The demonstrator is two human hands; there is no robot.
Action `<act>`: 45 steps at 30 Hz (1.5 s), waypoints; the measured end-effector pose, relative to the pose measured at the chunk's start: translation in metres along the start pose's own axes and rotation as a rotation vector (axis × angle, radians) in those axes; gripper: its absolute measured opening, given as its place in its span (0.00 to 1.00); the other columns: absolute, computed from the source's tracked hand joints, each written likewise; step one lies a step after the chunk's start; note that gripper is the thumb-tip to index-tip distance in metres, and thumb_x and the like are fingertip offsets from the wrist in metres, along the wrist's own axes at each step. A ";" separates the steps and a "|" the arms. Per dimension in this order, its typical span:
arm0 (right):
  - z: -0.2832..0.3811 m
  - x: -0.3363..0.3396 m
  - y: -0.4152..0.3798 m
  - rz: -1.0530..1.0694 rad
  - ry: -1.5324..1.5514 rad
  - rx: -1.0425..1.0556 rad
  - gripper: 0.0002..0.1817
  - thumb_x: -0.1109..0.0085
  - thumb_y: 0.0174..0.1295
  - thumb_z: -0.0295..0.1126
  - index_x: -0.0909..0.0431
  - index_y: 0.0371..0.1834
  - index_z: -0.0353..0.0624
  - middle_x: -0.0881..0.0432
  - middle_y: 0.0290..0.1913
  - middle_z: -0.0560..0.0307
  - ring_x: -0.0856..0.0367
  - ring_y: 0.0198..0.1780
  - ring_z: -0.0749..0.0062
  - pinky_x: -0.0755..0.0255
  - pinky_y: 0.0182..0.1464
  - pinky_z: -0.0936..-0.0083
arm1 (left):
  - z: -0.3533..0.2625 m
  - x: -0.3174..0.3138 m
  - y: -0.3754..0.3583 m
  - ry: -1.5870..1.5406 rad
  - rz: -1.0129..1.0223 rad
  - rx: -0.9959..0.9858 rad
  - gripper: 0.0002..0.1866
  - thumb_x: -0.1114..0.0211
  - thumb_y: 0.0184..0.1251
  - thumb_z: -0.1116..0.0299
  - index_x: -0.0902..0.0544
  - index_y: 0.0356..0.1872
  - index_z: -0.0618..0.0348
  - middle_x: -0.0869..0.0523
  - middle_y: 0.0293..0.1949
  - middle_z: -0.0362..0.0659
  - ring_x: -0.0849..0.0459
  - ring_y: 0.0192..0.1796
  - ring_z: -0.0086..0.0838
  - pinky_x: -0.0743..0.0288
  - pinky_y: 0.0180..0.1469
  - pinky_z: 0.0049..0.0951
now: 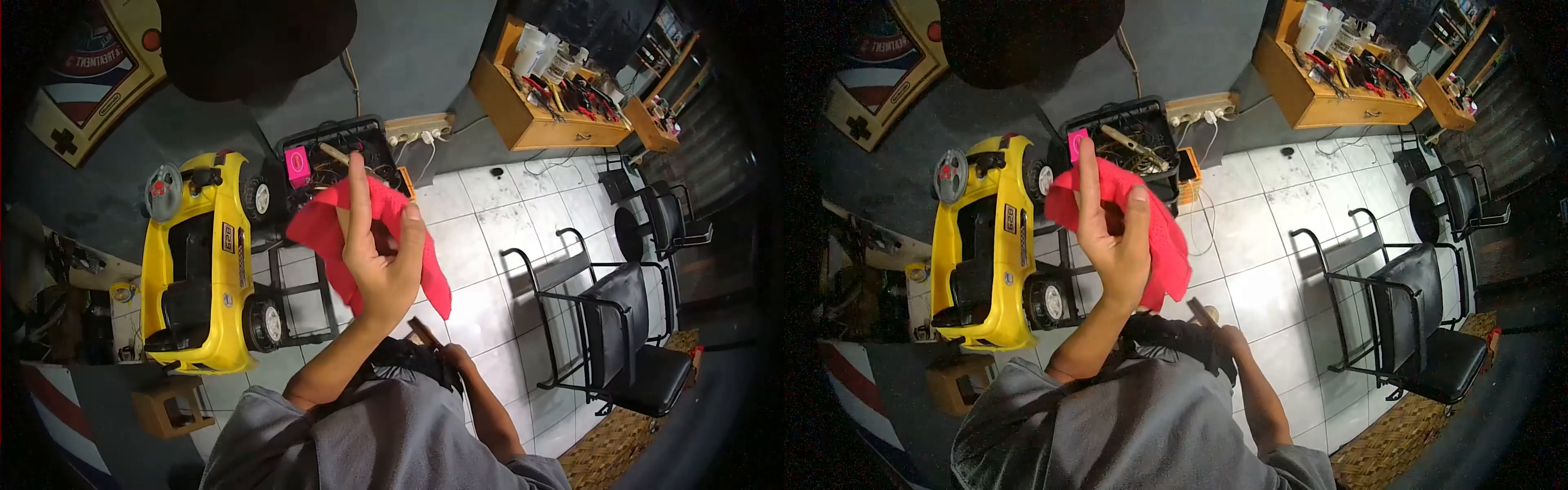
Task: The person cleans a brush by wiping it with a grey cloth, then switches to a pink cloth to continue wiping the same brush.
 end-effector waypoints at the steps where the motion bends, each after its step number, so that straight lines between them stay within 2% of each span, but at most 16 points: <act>1: 0.001 0.002 0.000 -0.051 -0.014 0.015 0.19 0.53 0.63 0.41 0.24 0.38 0.31 0.21 0.31 0.33 0.20 0.39 0.41 0.28 0.38 0.54 | 0.002 0.002 0.000 0.014 0.006 0.028 0.35 0.44 0.62 0.81 0.47 0.70 0.66 0.27 0.39 0.36 0.31 0.36 0.15 0.34 0.40 0.15; 5: 0.060 0.055 -0.039 -0.522 0.566 -0.101 0.24 0.62 0.70 0.43 0.29 0.31 0.30 0.22 0.27 0.35 0.21 0.31 0.46 0.31 0.32 0.58 | 0.012 -0.004 -0.006 0.010 -0.069 0.039 0.39 0.43 0.60 0.83 0.53 0.70 0.66 0.28 0.34 0.34 0.30 0.36 0.17 0.33 0.39 0.15; 6: 0.084 0.072 -0.053 -0.588 0.823 0.043 0.22 0.64 0.71 0.49 0.34 0.27 0.43 0.35 0.17 0.66 0.38 0.15 0.82 0.42 0.16 0.81 | 0.017 -0.005 -0.011 -0.002 -0.057 0.044 0.39 0.43 0.60 0.83 0.53 0.70 0.66 0.28 0.34 0.34 0.30 0.36 0.17 0.33 0.39 0.15; 7: 0.126 0.100 -0.078 -0.586 1.084 0.118 0.21 0.64 0.71 0.48 0.35 0.28 0.44 0.36 0.18 0.67 0.39 0.16 0.83 0.43 0.17 0.83 | 0.027 -0.005 -0.017 0.024 -0.056 0.046 0.38 0.43 0.61 0.83 0.53 0.70 0.66 0.28 0.35 0.35 0.30 0.36 0.17 0.34 0.39 0.15; 10: 0.163 0.104 -0.088 -0.569 1.102 0.316 0.18 0.64 0.71 0.44 0.34 0.29 0.42 0.34 0.19 0.66 0.37 0.18 0.83 0.43 0.20 0.84 | 0.038 -0.014 -0.026 0.118 -0.054 0.056 0.34 0.46 0.65 0.80 0.51 0.70 0.67 0.29 0.33 0.34 0.32 0.33 0.15 0.36 0.36 0.13; 12: 0.182 0.109 -0.083 -0.557 0.689 0.478 0.16 0.67 0.71 0.35 0.30 0.36 0.36 0.35 0.19 0.49 0.35 0.21 0.63 0.38 0.26 0.71 | 0.027 -0.021 -0.026 -0.100 -0.065 0.121 0.32 0.47 0.67 0.77 0.50 0.70 0.67 0.29 0.33 0.33 0.33 0.31 0.13 0.38 0.34 0.12; 14: 0.183 0.101 -0.072 -0.475 0.827 0.460 0.12 0.60 0.65 0.30 0.29 0.45 0.37 0.30 0.21 0.46 0.28 0.23 0.53 0.33 0.28 0.65 | 0.021 -0.018 -0.019 -0.107 -0.048 0.128 0.32 0.47 0.68 0.76 0.50 0.70 0.67 0.29 0.32 0.33 0.34 0.30 0.13 0.38 0.32 0.12; 16: 0.139 0.065 -0.035 -0.299 0.112 0.299 0.16 0.54 0.61 0.32 0.28 0.51 0.40 0.23 0.26 0.44 0.21 0.32 0.48 0.28 0.34 0.57 | 0.013 -0.015 -0.009 -0.111 -0.034 0.129 0.32 0.47 0.68 0.76 0.50 0.70 0.67 0.30 0.32 0.33 0.35 0.29 0.12 0.39 0.31 0.12; 19: 0.089 0.023 -0.027 -0.147 -0.041 0.113 0.14 0.57 0.62 0.35 0.23 0.28 0.38 0.20 0.27 0.37 0.20 0.31 0.47 0.27 0.34 0.58 | -0.002 -0.010 0.004 -0.321 -0.028 0.119 0.33 0.47 0.66 0.78 0.51 0.70 0.66 0.31 0.30 0.31 0.36 0.26 0.12 0.39 0.27 0.12; 26: 0.068 0.022 -0.060 -0.251 -0.022 -0.157 0.23 0.64 0.69 0.42 0.23 0.32 0.37 0.20 0.28 0.37 0.19 0.34 0.44 0.27 0.36 0.55 | 0.030 0.009 -0.014 -0.021 0.067 0.137 0.35 0.44 0.64 0.79 0.49 0.70 0.66 0.30 0.32 0.31 0.36 0.27 0.10 0.41 0.28 0.10; 28: 0.097 0.047 -0.082 -0.537 0.262 -0.265 0.25 0.67 0.71 0.45 0.24 0.34 0.35 0.20 0.28 0.37 0.21 0.34 0.41 0.29 0.35 0.54 | 0.035 0.009 -0.021 0.000 0.100 0.167 0.36 0.44 0.64 0.79 0.51 0.70 0.66 0.29 0.32 0.31 0.36 0.28 0.10 0.42 0.28 0.10; 34: 0.212 0.113 -0.131 -0.851 1.106 0.056 0.20 0.67 0.73 0.41 0.33 0.32 0.37 0.31 0.19 0.56 0.34 0.20 0.67 0.38 0.26 0.72 | 0.034 -0.019 -0.023 0.075 0.224 0.026 0.37 0.44 0.64 0.79 0.55 0.70 0.70 0.28 0.36 0.36 0.31 0.32 0.14 0.36 0.33 0.12; 35: 0.212 0.108 -0.126 -0.839 1.107 0.118 0.20 0.70 0.73 0.42 0.33 0.33 0.38 0.33 0.21 0.63 0.37 0.22 0.77 0.39 0.26 0.76 | 0.030 -0.024 -0.024 0.071 0.229 0.021 0.37 0.44 0.64 0.79 0.55 0.70 0.70 0.28 0.36 0.36 0.31 0.32 0.14 0.36 0.33 0.12; 39: 0.199 0.099 -0.095 -0.707 0.867 0.284 0.20 0.69 0.73 0.42 0.32 0.38 0.35 0.29 0.21 0.52 0.30 0.22 0.61 0.35 0.28 0.65 | 0.022 -0.034 -0.013 0.066 0.369 -0.083 0.39 0.43 0.63 0.75 0.57 0.70 0.70 0.31 0.42 0.44 0.33 0.33 0.19 0.36 0.34 0.16; 41: 0.154 0.065 -0.059 -0.573 0.326 0.061 0.22 0.68 0.72 0.42 0.27 0.41 0.35 0.22 0.26 0.40 0.21 0.30 0.47 0.30 0.35 0.56 | 0.019 -0.038 -0.001 -0.032 0.365 -0.055 0.42 0.40 0.63 0.71 0.57 0.70 0.71 0.32 0.47 0.50 0.35 0.33 0.20 0.38 0.30 0.17; 45: 0.061 -0.007 -0.034 -0.234 0.202 -0.314 0.20 0.57 0.64 0.41 0.22 0.34 0.33 0.20 0.33 0.33 0.19 0.39 0.44 0.27 0.41 0.53 | -0.007 -0.027 0.016 -0.182 0.337 0.094 0.40 0.42 0.62 0.79 0.57 0.71 0.66 0.29 0.38 0.37 0.36 0.26 0.11 0.42 0.26 0.11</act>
Point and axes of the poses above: each hand's wrist, its own y-axis towards the middle knuckle, its own x-axis out of the back of the hand, z = x × y, the point moved 1 cm from there along y, towards the middle knuckle
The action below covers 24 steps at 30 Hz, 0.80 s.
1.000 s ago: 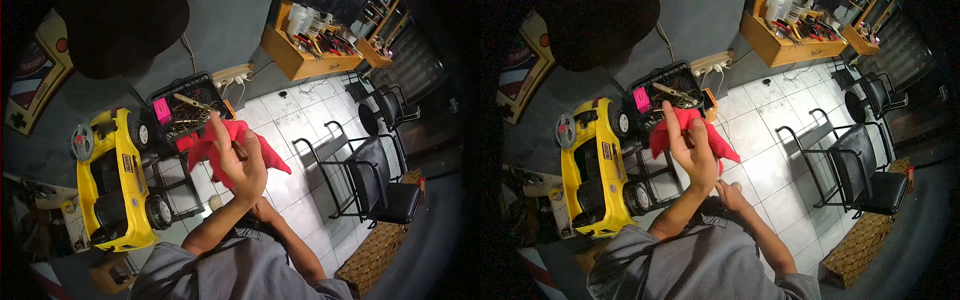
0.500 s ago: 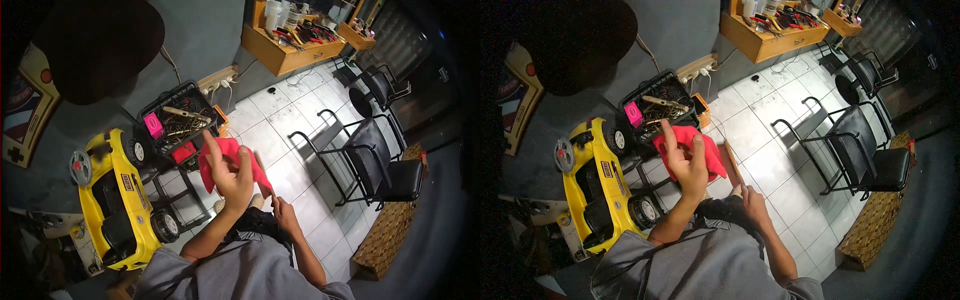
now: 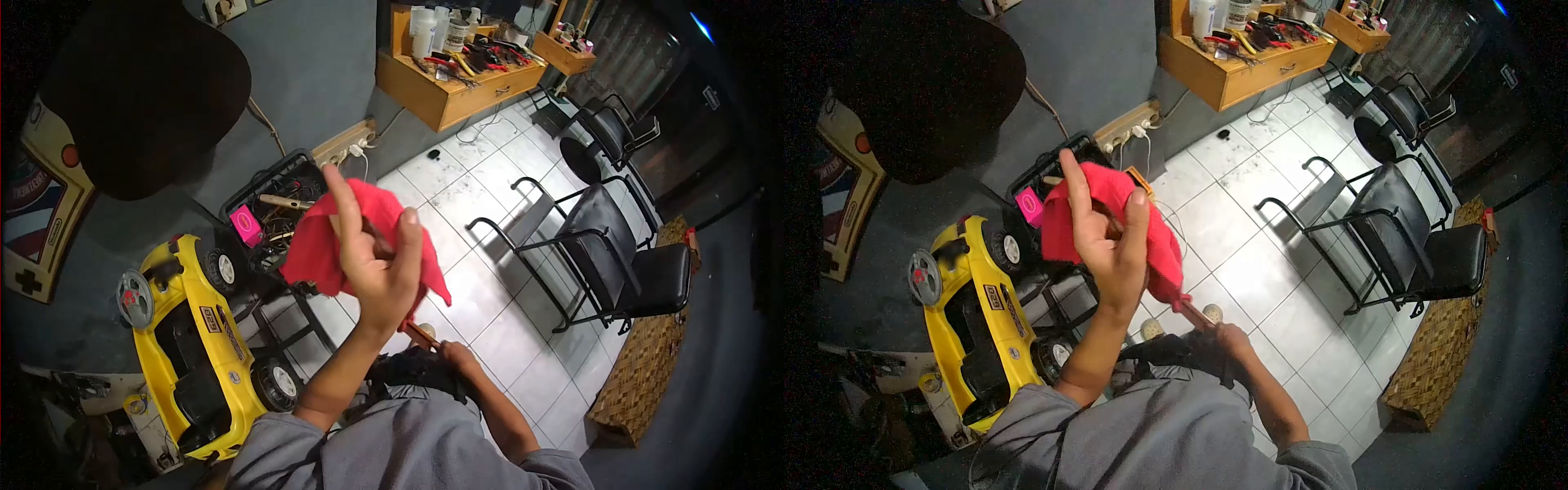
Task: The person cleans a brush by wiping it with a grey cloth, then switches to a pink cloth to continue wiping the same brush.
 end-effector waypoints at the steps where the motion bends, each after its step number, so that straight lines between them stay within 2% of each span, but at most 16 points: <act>1: -0.012 -0.004 -0.005 -0.003 -0.001 0.004 0.20 0.57 0.64 0.41 0.22 0.34 0.33 0.20 0.33 0.33 0.19 0.39 0.44 0.27 0.41 0.53 | 0.008 0.005 -0.001 -0.031 0.008 0.005 0.39 0.44 0.63 0.81 0.57 0.71 0.65 0.25 0.32 0.33 0.31 0.29 0.11 0.38 0.30 0.10; 3: -0.023 -0.006 -0.010 -0.209 0.104 -0.017 0.28 0.60 0.68 0.49 0.21 0.27 0.35 0.22 0.29 0.29 0.21 0.36 0.38 0.29 0.37 0.50 | 0.022 0.014 -0.011 -0.054 -0.013 0.028 0.39 0.44 0.62 0.82 0.56 0.72 0.63 0.26 0.34 0.33 0.31 0.32 0.12 0.36 0.33 0.11; 4: -0.025 -0.006 -0.010 -0.328 0.184 -0.054 0.27 0.60 0.69 0.50 0.24 0.24 0.37 0.21 0.22 0.39 0.21 0.26 0.47 0.29 0.29 0.57 | 0.027 0.020 -0.017 0.021 -0.013 0.076 0.39 0.44 0.62 0.83 0.56 0.72 0.63 0.26 0.35 0.34 0.30 0.32 0.12 0.35 0.34 0.11; 5: -0.028 -0.004 -0.010 -0.335 0.184 -0.057 0.27 0.60 0.69 0.50 0.24 0.24 0.37 0.21 0.22 0.39 0.21 0.26 0.47 0.29 0.29 0.57 | 0.033 0.025 -0.022 0.092 -0.014 0.121 0.40 0.44 0.61 0.83 0.55 0.72 0.63 0.26 0.36 0.34 0.30 0.32 0.13 0.33 0.35 0.12; 6: -0.025 0.004 -0.014 -0.374 0.472 -0.046 0.27 0.62 0.70 0.50 0.27 0.24 0.38 0.25 0.19 0.48 0.25 0.21 0.57 0.32 0.26 0.64 | 0.038 0.026 -0.026 0.051 -0.024 0.165 0.41 0.43 0.60 0.81 0.55 0.71 0.65 0.35 0.46 0.42 0.30 0.38 0.18 0.31 0.40 0.16; 7: -0.019 0.012 -0.022 -0.406 0.762 -0.033 0.26 0.65 0.71 0.50 0.29 0.24 0.40 0.28 0.15 0.58 0.29 0.17 0.66 0.34 0.22 0.70 | 0.043 0.027 -0.031 0.049 -0.021 0.164 0.41 0.43 0.60 0.81 0.55 0.71 0.65 0.35 0.46 0.42 0.30 0.38 0.18 0.31 0.40 0.16; 11: 0.075 0.097 -0.083 -0.398 1.267 0.111 0.24 0.68 0.71 0.50 0.33 0.26 0.45 0.35 0.17 0.66 0.38 0.17 0.80 0.41 0.19 0.79 | 0.066 0.021 -0.040 0.100 0.101 0.199 0.40 0.45 0.59 0.83 0.55 0.72 0.63 0.28 0.41 0.37 0.28 0.37 0.16 0.31 0.41 0.15; 13: 0.096 0.105 -0.088 -0.559 0.915 0.400 0.25 0.69 0.72 0.49 0.32 0.27 0.41 0.32 0.19 0.61 0.34 0.18 0.75 0.39 0.21 0.76 | 0.064 0.006 -0.040 0.465 0.229 -0.039 0.42 0.44 0.56 0.82 0.56 0.72 0.64 0.30 0.51 0.46 0.29 0.49 0.26 0.34 0.54 0.24; 14: 0.112 0.109 -0.089 -0.518 0.910 0.427 0.25 0.69 0.72 0.48 0.33 0.27 0.39 0.32 0.20 0.60 0.34 0.19 0.72 0.37 0.23 0.74 | 0.060 -0.003 -0.040 0.326 0.252 0.057 0.43 0.44 0.53 0.80 0.56 0.71 0.65 0.37 0.62 0.55 0.37 0.61 0.37 0.47 0.66 0.32; 15: 0.124 0.111 -0.088 -0.480 0.904 0.453 0.25 0.69 0.72 0.47 0.33 0.27 0.38 0.32 0.20 0.58 0.34 0.19 0.70 0.36 0.24 0.73 | 0.058 -0.008 -0.037 0.213 0.247 0.116 0.43 0.45 0.54 0.81 0.56 0.71 0.66 0.39 0.64 0.56 0.37 0.62 0.37 0.51 0.68 0.31; 16: 0.121 0.104 -0.078 -0.440 0.770 0.458 0.23 0.67 0.71 0.45 0.31 0.30 0.35 0.27 0.22 0.50 0.26 0.24 0.60 0.32 0.29 0.66 | 0.051 -0.013 -0.029 0.293 0.209 0.004 0.42 0.45 0.55 0.81 0.56 0.71 0.66 0.37 0.61 0.52 0.35 0.57 0.34 0.46 0.64 0.29; 17: 0.109 0.088 -0.063 -0.441 0.774 0.450 0.23 0.67 0.71 0.45 0.31 0.30 0.35 0.27 0.22 0.50 0.26 0.24 0.60 0.32 0.29 0.66 | 0.045 -0.016 -0.021 0.375 0.168 -0.104 0.42 0.46 0.55 0.82 0.56 0.71 0.66 0.35 0.59 0.49 0.32 0.53 0.30 0.40 0.61 0.27; 19: 0.074 0.047 -0.016 -0.342 0.265 0.300 0.19 0.58 0.67 0.42 0.26 0.30 0.37 0.21 0.28 0.41 0.20 0.33 0.52 0.29 0.35 0.62 | 0.044 -0.010 -0.010 0.067 0.121 -0.087 0.40 0.48 0.59 0.83 0.55 0.72 0.62 0.29 0.46 0.37 0.29 0.38 0.18 0.32 0.44 0.17; 21: 0.010 -0.016 0.032 0.034 -0.081 0.237 0.17 0.58 0.67 0.38 0.23 0.44 0.37 0.17 0.36 0.42 0.18 0.40 0.48 0.27 0.38 0.56 | 0.022 -0.002 0.002 0.029 0.065 -0.079 0.42 0.45 0.58 0.81 0.58 0.72 0.64 0.32 0.52 0.46 0.30 0.48 0.25 0.35 0.53 0.23; 23: -0.012 0.002 -0.002 0.109 -0.096 -0.026 0.18 0.56 0.65 0.39 0.20 0.43 0.38 0.18 0.37 0.41 0.19 0.42 0.46 0.27 0.41 0.54 | 0.004 0.004 0.006 -0.196 0.059 -0.047 0.42 0.46 0.58 0.83 0.58 0.72 0.61 0.28 0.45 0.40 0.28 0.40 0.19 0.31 0.45 0.18; 24: -0.032 -0.003 -0.003 0.101 -0.095 0.004 0.20 0.58 0.66 0.41 0.19 0.39 0.37 0.19 0.37 0.39 0.19 0.42 0.46 0.27 0.41 0.54 | 0.002 0.008 0.009 -0.172 0.035 -0.073 0.42 0.47 0.58 0.85 0.57 0.72 0.60 0.26 0.40 0.38 0.27 0.35 0.17 0.30 0.42 0.16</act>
Point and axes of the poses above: each hand's wrist, its own y-axis towards the middle knuckle, its own x-axis out of the back of the hand, z = x × y, the point moved 1 cm from there along y, towards the middle knuckle
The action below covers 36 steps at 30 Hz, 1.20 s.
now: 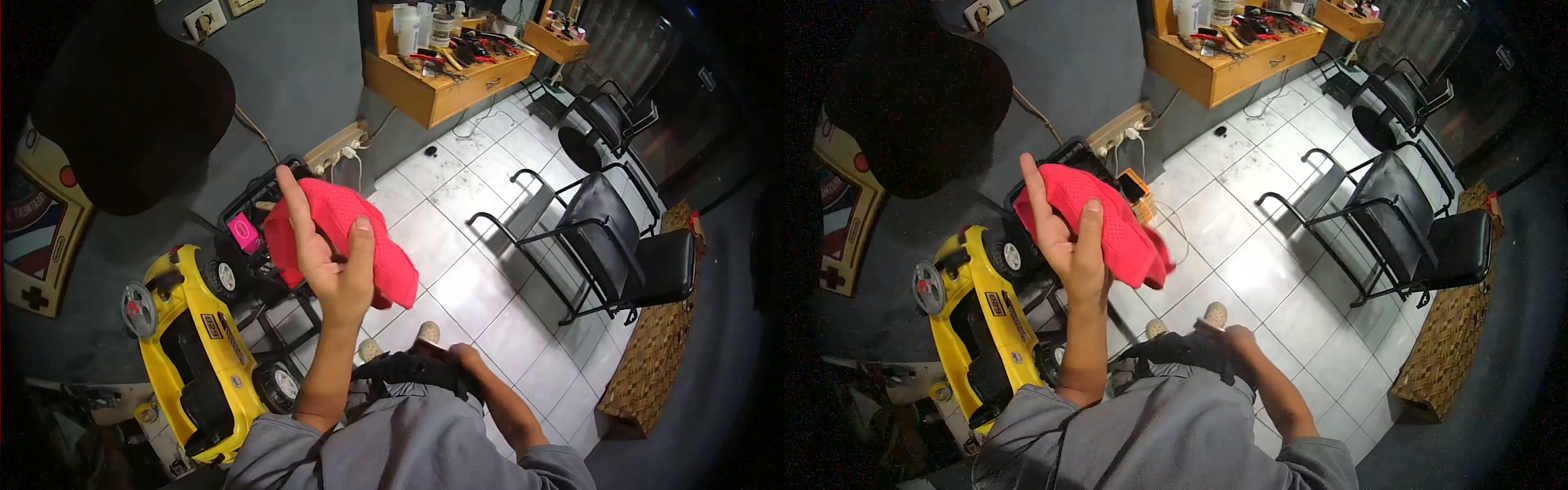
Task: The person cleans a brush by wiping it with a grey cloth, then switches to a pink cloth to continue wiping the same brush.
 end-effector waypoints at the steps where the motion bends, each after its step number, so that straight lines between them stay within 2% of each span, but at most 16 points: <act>1: -0.006 -0.003 -0.003 -0.010 0.001 0.029 0.22 0.59 0.67 0.43 0.19 0.35 0.36 0.19 0.38 0.38 0.19 0.42 0.46 0.27 0.41 0.54 | 0.000 0.004 0.000 0.010 -0.001 0.001 0.42 0.47 0.58 0.85 0.57 0.72 0.60 0.26 0.40 0.38 0.27 0.35 0.17 0.30 0.42 0.16; 4: 0.007 0.016 -0.007 -0.245 0.204 -0.163 0.24 0.62 0.69 0.44 0.20 0.33 0.34 0.19 0.39 0.37 0.19 0.43 0.49 0.28 0.42 0.56 | 0.007 0.016 -0.010 0.153 -0.002 0.104 0.41 0.46 0.58 0.84 0.57 0.72 0.63 0.27 0.49 0.44 0.26 0.44 0.23 0.32 0.50 0.21; 6: 0.032 0.051 -0.025 -0.455 0.652 0.063 0.25 0.59 0.69 0.50 0.27 0.27 0.37 0.25 0.21 0.54 0.23 0.25 0.70 0.30 0.28 0.73 | 0.024 0.018 -0.026 0.291 -0.007 0.089 0.41 0.46 0.57 0.83 0.56 0.72 0.64 0.31 0.55 0.48 0.30 0.52 0.28 0.37 0.57 0.25; 8: 0.091 0.105 -0.069 -0.526 1.028 0.306 0.24 0.63 0.71 0.50 0.33 0.27 0.41 0.33 0.20 0.65 0.35 0.21 0.81 0.38 0.23 0.80 | 0.033 0.012 -0.038 0.369 -0.043 0.107 0.42 0.43 0.56 0.80 0.56 0.71 0.68 0.45 0.68 0.58 0.45 0.68 0.38 0.55 0.69 0.33; 9: 0.115 0.122 -0.090 -0.427 1.197 0.294 0.20 0.66 0.71 0.41 0.34 0.29 0.36 0.33 0.22 0.56 0.35 0.24 0.69 0.37 0.29 0.74 | 0.037 0.007 -0.043 0.371 -0.038 0.111 0.42 0.43 0.56 0.80 0.56 0.71 0.68 0.45 0.68 0.58 0.45 0.68 0.38 0.55 0.69 0.33; 11: 0.131 0.118 -0.091 -0.482 1.072 0.571 0.18 0.68 0.72 0.40 0.33 0.33 0.38 0.32 0.22 0.56 0.35 0.23 0.70 0.39 0.26 0.73 | 0.045 -0.001 -0.050 0.390 -0.040 0.150 0.42 0.44 0.56 0.80 0.56 0.71 0.69 0.43 0.67 0.59 0.44 0.68 0.38 0.55 0.69 0.32; 13: 0.156 0.129 -0.096 -0.237 1.167 0.584 0.17 0.67 0.71 0.40 0.32 0.37 0.38 0.31 0.21 0.50 0.33 0.22 0.59 0.37 0.28 0.68 | 0.035 -0.007 -0.045 0.379 0.025 0.179 0.41 0.44 0.58 0.79 0.56 0.70 0.69 0.42 0.67 0.57 0.39 0.64 0.35 0.49 0.66 0.30; 15: 0.133 0.109 -0.056 -0.391 0.796 0.532 0.17 0.66 0.72 0.40 0.31 0.42 0.38 0.26 0.23 0.45 0.25 0.27 0.51 0.32 0.31 0.62 | 0.024 -0.012 -0.035 0.093 0.129 0.271 0.41 0.45 0.59 0.79 0.57 0.71 0.68 0.38 0.63 0.50 0.33 0.55 0.29 0.41 0.61 0.25; 17: 0.087 0.057 0.002 -0.304 0.120 0.437 0.14 0.62 0.70 0.36 0.31 0.49 0.39 0.21 0.29 0.41 0.21 0.33 0.46 0.29 0.34 0.56 | 0.008 -0.014 -0.025 -0.019 0.152 0.139 0.41 0.47 0.61 0.81 0.59 0.72 0.61 0.27 0.41 0.39 0.30 0.35 0.16 0.32 0.41 0.15; 19: 0.048 0.031 0.023 -0.127 0.237 0.170 0.18 0.50 0.59 0.42 0.19 0.35 0.37 0.19 0.34 0.36 0.20 0.39 0.44 0.28 0.41 0.56 | -0.008 -0.016 -0.021 -0.019 0.081 0.147 0.41 0.47 0.60 0.81 0.60 0.72 0.59 0.25 0.36 0.37 0.29 0.31 0.14 0.33 0.38 0.14; 21: 0.012 0.021 0.002 0.008 0.084 -0.020 0.23 0.52 0.60 0.48 0.19 0.38 0.37 0.19 0.36 0.34 0.19 0.40 0.45 0.27 0.45 0.58 | -0.016 -0.016 -0.019 -0.021 0.000 0.076 0.42 0.46 0.60 0.82 0.59 0.72 0.60 0.25 0.36 0.37 0.28 0.32 0.16 0.32 0.39 0.15; 24: -0.029 -0.013 0.012 0.038 0.160 -0.084 0.18 0.45 0.55 0.44 0.19 0.30 0.37 0.18 0.35 0.40 0.18 0.40 0.48 0.26 0.42 0.57 | -0.015 -0.009 -0.024 -0.020 0.037 0.053 0.42 0.46 0.60 0.81 0.59 0.72 0.60 0.24 0.38 0.37 0.27 0.34 0.16 0.31 0.42 0.16; 26: -0.030 -0.005 0.001 -0.143 0.160 -0.070 0.30 0.65 0.69 0.51 0.21 0.30 0.34 0.18 0.29 0.39 0.17 0.33 0.56 0.26 0.35 0.62 | -0.005 -0.006 -0.033 0.067 0.108 0.112 0.42 0.46 0.60 0.81 0.59 0.72 0.62 0.25 0.44 0.39 0.27 0.36 0.17 0.32 0.43 0.15; 30: 0.048 0.072 -0.056 -0.483 1.138 0.211 0.26 0.65 0.71 0.49 0.30 0.27 0.36 0.28 0.21 0.57 0.31 0.22 0.69 0.36 0.27 0.69 | 0.026 -0.013 -0.051 0.234 0.035 0.098 0.41 0.44 0.60 0.79 0.57 0.71 0.66 0.35 0.59 0.48 0.32 0.50 0.28 0.39 0.57 0.25; 32: 0.100 0.114 -0.102 -0.441 1.486 0.287 0.23 0.66 0.72 0.47 0.32 0.31 0.38 0.34 0.22 0.64 0.37 0.23 0.78 0.39 0.25 0.76 | 0.038 -0.021 -0.051 0.281 0.051 0.079 0.40 0.45 0.61 0.81 0.57 0.72 0.63 0.31 0.50 0.42 0.31 0.43 0.22 0.36 0.50 0.20; 36: 0.125 0.123 -0.102 -0.603 1.040 0.555 0.25 0.70 0.72 0.49 0.31 0.30 0.39 0.35 0.20 0.60 0.36 0.22 0.75 0.40 0.25 0.76 | 0.040 -0.037 -0.043 0.288 0.143 0.001 0.40 0.46 0.62 0.82 0.58 0.72 0.59 0.28 0.36 0.34 0.32 0.33 0.14 0.34 0.39 0.14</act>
Point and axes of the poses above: each hand's wrist, its own y-axis towards the middle knuckle, its own x-axis out of the back of the hand, z = x × y, the point moved 1 cm from there along y, towards the middle knuckle
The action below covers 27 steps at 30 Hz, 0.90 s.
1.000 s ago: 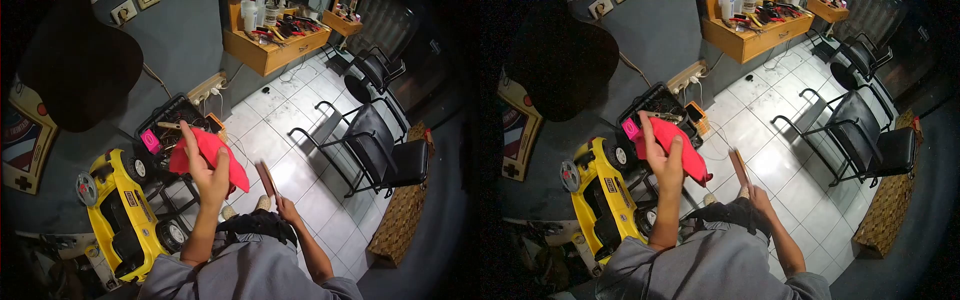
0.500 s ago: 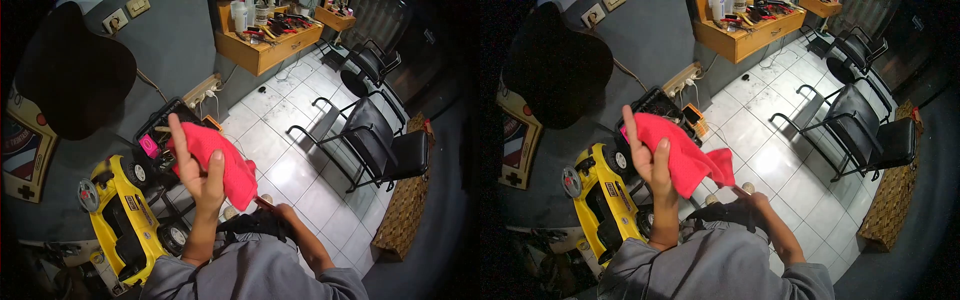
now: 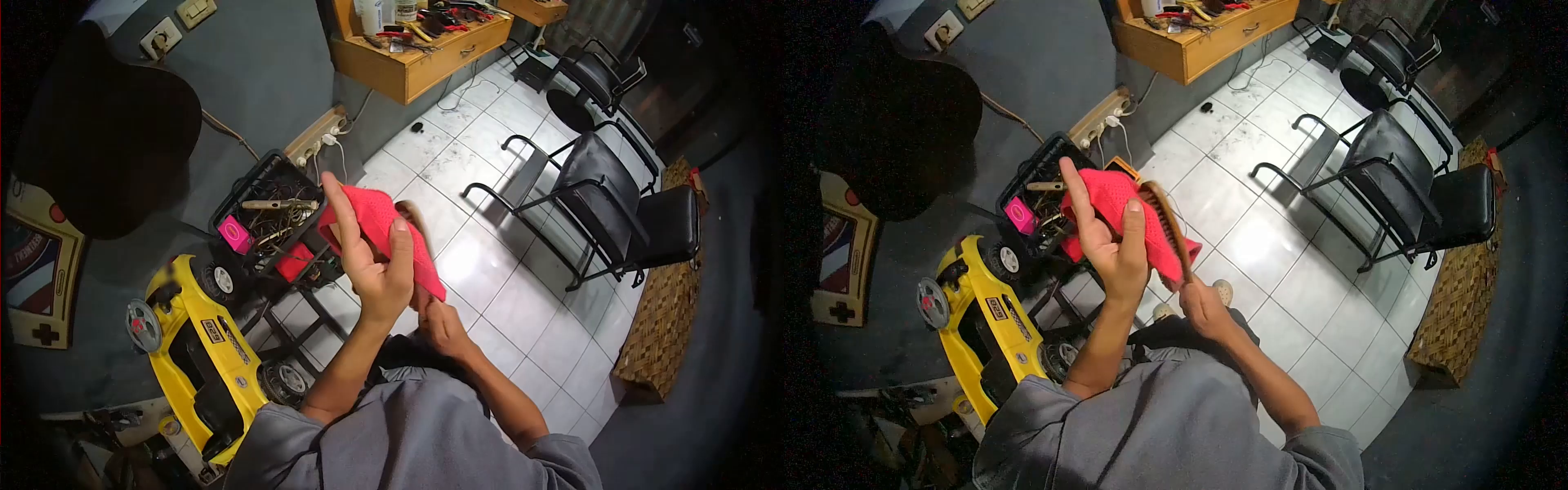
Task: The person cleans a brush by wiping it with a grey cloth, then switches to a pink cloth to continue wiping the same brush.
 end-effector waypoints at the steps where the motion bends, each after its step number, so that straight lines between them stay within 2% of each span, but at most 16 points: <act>1: -0.026 -0.003 0.004 0.041 -0.137 -0.003 0.25 0.69 0.72 0.49 0.30 0.33 0.38 0.31 0.20 0.55 0.32 0.22 0.67 0.38 0.26 0.71 | -0.005 -0.001 0.002 0.007 0.014 -0.041 0.41 0.46 0.62 0.82 0.58 0.73 0.58 0.28 0.36 0.34 0.32 0.32 0.14 0.34 0.38 0.14; 2: -0.055 -0.007 0.010 0.084 -0.274 -0.004 0.25 0.68 0.71 0.49 0.29 0.35 0.37 0.27 0.21 0.49 0.29 0.22 0.60 0.35 0.27 0.65 | -0.010 0.000 0.004 0.007 0.016 -0.043 0.41 0.46 0.62 0.82 0.58 0.73 0.58 0.28 0.36 0.34 0.32 0.32 0.14 0.34 0.38 0.14; 4: -0.124 0.007 0.010 0.309 -0.611 -0.185 0.20 0.63 0.71 0.42 0.27 0.43 0.36 0.20 0.31 0.35 0.21 0.35 0.40 0.31 0.37 0.52 | -0.019 0.007 0.008 -0.173 -0.012 0.036 0.41 0.45 0.62 0.79 0.58 0.72 0.62 0.27 0.42 0.38 0.30 0.38 0.18 0.35 0.45 0.16; 5: -0.169 0.017 0.004 0.408 -0.698 -0.237 0.21 0.63 0.70 0.44 0.27 0.45 0.37 0.20 0.31 0.35 0.21 0.36 0.41 0.30 0.38 0.53 | -0.023 0.009 0.009 -0.263 -0.023 0.077 0.41 0.44 0.62 0.78 0.58 0.72 0.64 0.26 0.45 0.41 0.29 0.42 0.20 0.35 0.49 0.17; 6: -0.215 0.027 -0.006 0.507 -0.784 -0.290 0.22 0.64 0.70 0.45 0.27 0.48 0.38 0.20 0.32 0.36 0.20 0.37 0.41 0.29 0.39 0.54 | -0.025 0.010 0.014 -0.255 -0.094 0.027 0.42 0.44 0.61 0.80 0.59 0.72 0.60 0.29 0.34 0.32 0.34 0.31 0.12 0.38 0.38 0.10; 8: -0.289 0.044 -0.023 0.544 -0.905 -0.591 0.23 0.64 0.69 0.47 0.26 0.50 0.41 0.20 0.33 0.35 0.20 0.38 0.40 0.28 0.40 0.55 | -0.029 0.017 0.013 -0.263 -0.104 0.047 0.41 0.44 0.61 0.81 0.58 0.72 0.60 0.27 0.35 0.33 0.31 0.32 0.14 0.36 0.39 0.12; 12: -0.188 0.054 -0.021 0.295 -0.823 -0.523 0.27 0.67 0.70 0.48 0.24 0.43 0.35 0.21 0.35 0.32 0.21 0.42 0.39 0.27 0.41 0.55 | -0.025 0.024 0.000 -0.250 -0.122 0.159 0.40 0.43 0.61 0.81 0.54 0.72 0.60 0.25 0.38 0.37 0.28 0.36 0.17 0.33 0.44 0.16; 14: -0.156 0.050 -0.011 0.009 -0.475 -0.526 0.28 0.67 0.71 0.48 0.26 0.35 0.32 0.20 0.28 0.38 0.19 0.34 0.47 0.28 0.35 0.60 | -0.015 0.024 -0.010 -0.217 -0.115 0.178 0.39 0.43 0.60 0.80 0.52 0.72 0.61 0.25 0.40 0.38 0.28 0.39 0.19 0.33 0.46 0.18; 16: -0.101 0.031 0.000 -0.205 -0.098 -0.296 0.26 0.69 0.72 0.52 0.34 0.25 0.44 0.37 0.17 0.66 0.38 0.17 0.83 0.44 0.18 0.80 | 0.002 0.020 -0.022 -0.065 0.030 0.123 0.37 0.44 0.59 0.83 0.48 0.71 0.63 0.28 0.53 0.40 0.27 0.47 0.19 0.34 0.53 0.19; 18: -0.019 0.013 0.003 -0.234 0.339 -0.317 0.25 0.70 0.72 0.51 0.36 0.24 0.45 0.39 0.17 0.69 0.43 0.16 0.83 0.48 0.18 0.80 | 0.009 0.014 -0.028 -0.028 0.127 0.122 0.38 0.42 0.58 0.84 0.47 0.70 0.65 0.27 0.49 0.37 0.28 0.43 0.17 0.34 0.50 0.17; 19: -0.004 0.009 0.002 -0.200 0.308 -0.259 0.24 0.69 0.72 0.50 0.34 0.26 0.44 0.37 0.18 0.68 0.41 0.19 0.84 0.44 0.21 0.81 | 0.009 0.009 -0.029 0.000 0.156 0.081 0.37 0.42 0.58 0.84 0.47 0.70 0.66 0.26 0.45 0.36 0.28 0.41 0.15 0.33 0.48 0.15; 21: 0.008 0.004 0.001 -0.008 0.115 -0.031 0.18 0.65 0.71 0.41 0.30 0.37 0.39 0.29 0.22 0.56 0.27 0.26 0.67 0.34 0.29 0.71 | 0.004 0.006 -0.032 -0.059 0.249 0.159 0.37 0.43 0.57 0.85 0.46 0.70 0.65 0.26 0.40 0.34 0.30 0.37 0.14 0.34 0.45 0.14; 22: 0.003 -0.003 0.006 -0.014 0.115 -0.033 0.18 0.65 0.71 0.41 0.30 0.37 0.39 0.29 0.22 0.56 0.27 0.26 0.67 0.34 0.29 0.71 | 0.001 0.006 -0.033 -0.061 0.263 0.111 0.38 0.43 0.57 0.84 0.46 0.70 0.65 0.26 0.40 0.34 0.30 0.37 0.15 0.34 0.45 0.14; 24: -0.033 -0.021 0.017 -0.118 -0.034 0.344 0.17 0.64 0.70 0.40 0.28 0.44 0.39 0.22 0.27 0.45 0.20 0.31 0.55 0.30 0.32 0.63 | -0.010 0.006 -0.029 -0.199 0.227 0.109 0.39 0.41 0.56 0.81 0.47 0.70 0.65 0.26 0.42 0.34 0.30 0.39 0.15 0.34 0.46 0.14; 26: -0.149 -0.005 0.010 0.201 -0.335 0.045 0.17 0.64 0.70 0.38 0.30 0.51 0.39 0.20 0.34 0.37 0.19 0.37 0.46 0.28 0.37 0.56 | -0.024 0.016 -0.018 -0.161 0.184 0.019 0.40 0.41 0.56 0.80 0.49 0.71 0.63 0.26 0.44 0.35 0.29 0.40 0.16 0.33 0.47 0.15; 27: -0.150 0.006 0.006 0.354 -0.559 -0.126 0.18 0.64 0.70 0.39 0.30 0.51 0.38 0.20 0.34 0.37 0.19 0.37 0.45 0.28 0.37 0.54 | -0.040 0.013 -0.014 -0.376 0.118 0.113 0.40 0.42 0.58 0.81 0.50 0.71 0.63 0.25 0.39 0.35 0.28 0.36 0.15 0.31 0.43 0.13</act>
Point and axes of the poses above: each hand's wrist, its own y-axis towards the middle knuckle, its own x-axis out of the back of the hand, z = x × y, the point moved 1 cm from there along y, towards the middle knuckle
